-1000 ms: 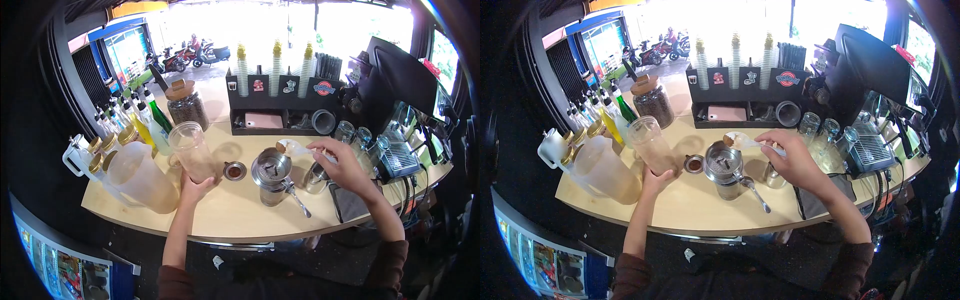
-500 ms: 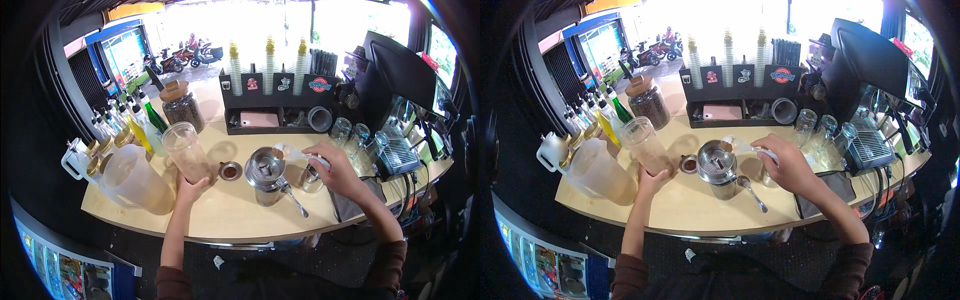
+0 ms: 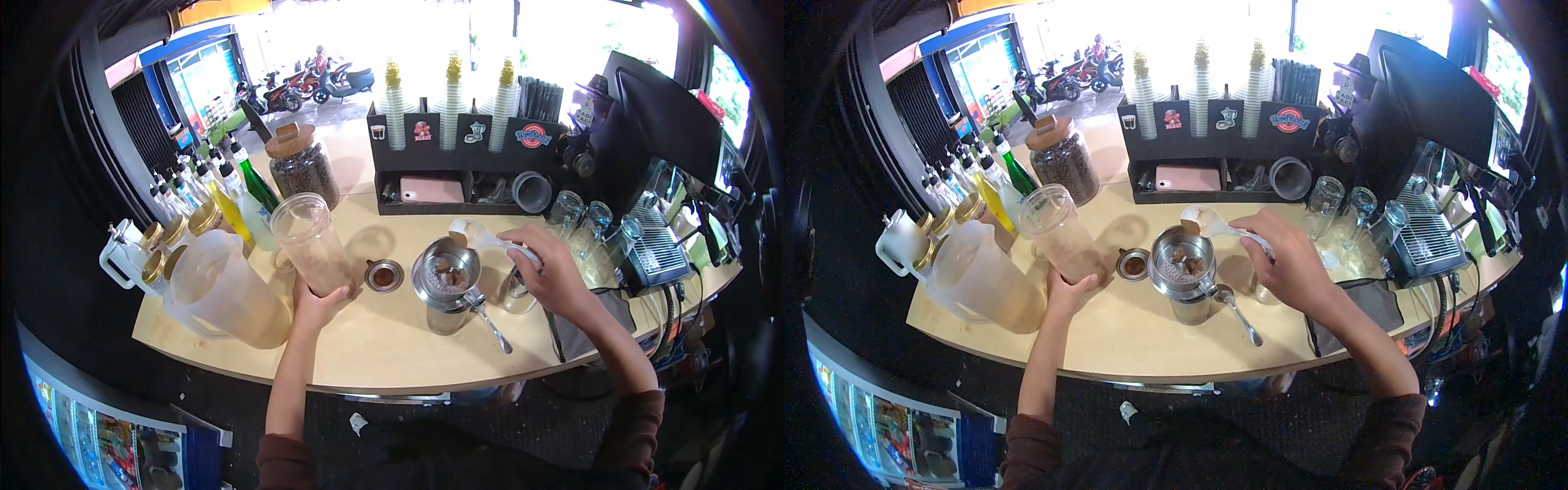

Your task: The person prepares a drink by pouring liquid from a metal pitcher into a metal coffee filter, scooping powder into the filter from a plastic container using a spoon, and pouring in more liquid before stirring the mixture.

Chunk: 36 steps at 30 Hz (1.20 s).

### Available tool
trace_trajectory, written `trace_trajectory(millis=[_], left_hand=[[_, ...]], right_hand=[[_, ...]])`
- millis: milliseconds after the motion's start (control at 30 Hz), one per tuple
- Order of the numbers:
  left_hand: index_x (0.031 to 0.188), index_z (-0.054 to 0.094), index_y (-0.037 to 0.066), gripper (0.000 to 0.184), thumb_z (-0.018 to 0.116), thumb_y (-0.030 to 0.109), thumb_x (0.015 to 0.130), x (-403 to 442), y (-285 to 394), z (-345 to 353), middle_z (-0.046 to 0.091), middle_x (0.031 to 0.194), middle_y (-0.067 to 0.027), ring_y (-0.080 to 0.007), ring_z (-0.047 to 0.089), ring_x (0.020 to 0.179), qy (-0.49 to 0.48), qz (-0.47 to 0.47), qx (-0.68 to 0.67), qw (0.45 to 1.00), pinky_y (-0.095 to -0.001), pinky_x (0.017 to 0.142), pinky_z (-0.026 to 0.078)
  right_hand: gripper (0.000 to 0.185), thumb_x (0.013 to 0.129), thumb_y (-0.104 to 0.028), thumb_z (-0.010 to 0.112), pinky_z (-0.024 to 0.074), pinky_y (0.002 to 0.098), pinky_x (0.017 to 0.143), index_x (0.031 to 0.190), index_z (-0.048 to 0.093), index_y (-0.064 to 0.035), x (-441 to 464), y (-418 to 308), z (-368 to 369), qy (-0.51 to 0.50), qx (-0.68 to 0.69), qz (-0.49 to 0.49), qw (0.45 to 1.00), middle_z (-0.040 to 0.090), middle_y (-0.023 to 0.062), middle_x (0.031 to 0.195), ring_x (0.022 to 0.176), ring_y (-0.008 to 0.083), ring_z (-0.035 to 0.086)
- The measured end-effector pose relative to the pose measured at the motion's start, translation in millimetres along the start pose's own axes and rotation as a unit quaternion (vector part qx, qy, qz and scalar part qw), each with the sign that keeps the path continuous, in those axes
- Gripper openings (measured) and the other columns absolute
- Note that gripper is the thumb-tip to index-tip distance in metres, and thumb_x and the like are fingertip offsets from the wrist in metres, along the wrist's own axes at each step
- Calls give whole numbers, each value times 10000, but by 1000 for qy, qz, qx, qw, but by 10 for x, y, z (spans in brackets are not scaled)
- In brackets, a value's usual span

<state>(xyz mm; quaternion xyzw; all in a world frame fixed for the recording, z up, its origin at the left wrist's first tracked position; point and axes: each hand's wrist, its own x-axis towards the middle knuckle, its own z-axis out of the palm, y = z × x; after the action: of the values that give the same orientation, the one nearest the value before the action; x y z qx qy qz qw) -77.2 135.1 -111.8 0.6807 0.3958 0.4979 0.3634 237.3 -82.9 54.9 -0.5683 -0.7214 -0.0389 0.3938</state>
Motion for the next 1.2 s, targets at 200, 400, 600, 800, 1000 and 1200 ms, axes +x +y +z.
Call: trace_trajectory(millis=[200,400,600,800,1000,1200], left_hand=[[1283,436,44,846,862,128,557,-1,31,4,575,1205,-127,-254,553,1129,5,4,-1,1000,-367,946,456],[1286,434,42,846,864,124,562,-9,56,16,568,1213,-129,-249,549,1133,5,-8,-7,1000,-364,949,453],[1293,425,41,856,867,124,565,-4,40,0,563,1216,-125,-247,545,1133,0,-3,-6,1000,-364,951,452],[1326,385,44,909,871,130,563,25,-67,-3,552,1236,-135,-256,533,1152,-17,-1,-47,999,-369,964,447],[1396,261,28,1081,889,215,536,-9,-130,-23,497,1294,-178,-293,499,1199,1,-5,-7,1000,-394,1008,419],[1416,216,29,1138,897,207,522,5,-233,-24,411,1352,-139,-250,412,1268,-38,10,-48,998,-392,1066,349]], right_hand=[[199,851,-1,594,528,389,651,1047,625,-7,-12,-3,-17,-2,-1,20,1000,629,157,907,819,340,622],[211,843,12,599,482,375,588,1051,624,-4,-117,9,-69,4,-5,0,1000,613,153,879,767,329,603],[213,851,14,590,472,357,608,1060,624,-3,-230,-125,-99,-31,20,61,997,604,135,859,750,275,608],[199,873,-16,583,495,329,721,1065,629,5,-112,-163,-62,-72,93,98,988,631,142,912,808,254,625],[219,882,-109,580,471,323,764,1066,637,-4,520,-289,190,-88,149,26,985,664,120,973,846,216,622],[234,835,-131,592,484,362,778,1032,660,-25,1464,-639,671,-174,93,-14,980,667,130,935,867,247,635]])
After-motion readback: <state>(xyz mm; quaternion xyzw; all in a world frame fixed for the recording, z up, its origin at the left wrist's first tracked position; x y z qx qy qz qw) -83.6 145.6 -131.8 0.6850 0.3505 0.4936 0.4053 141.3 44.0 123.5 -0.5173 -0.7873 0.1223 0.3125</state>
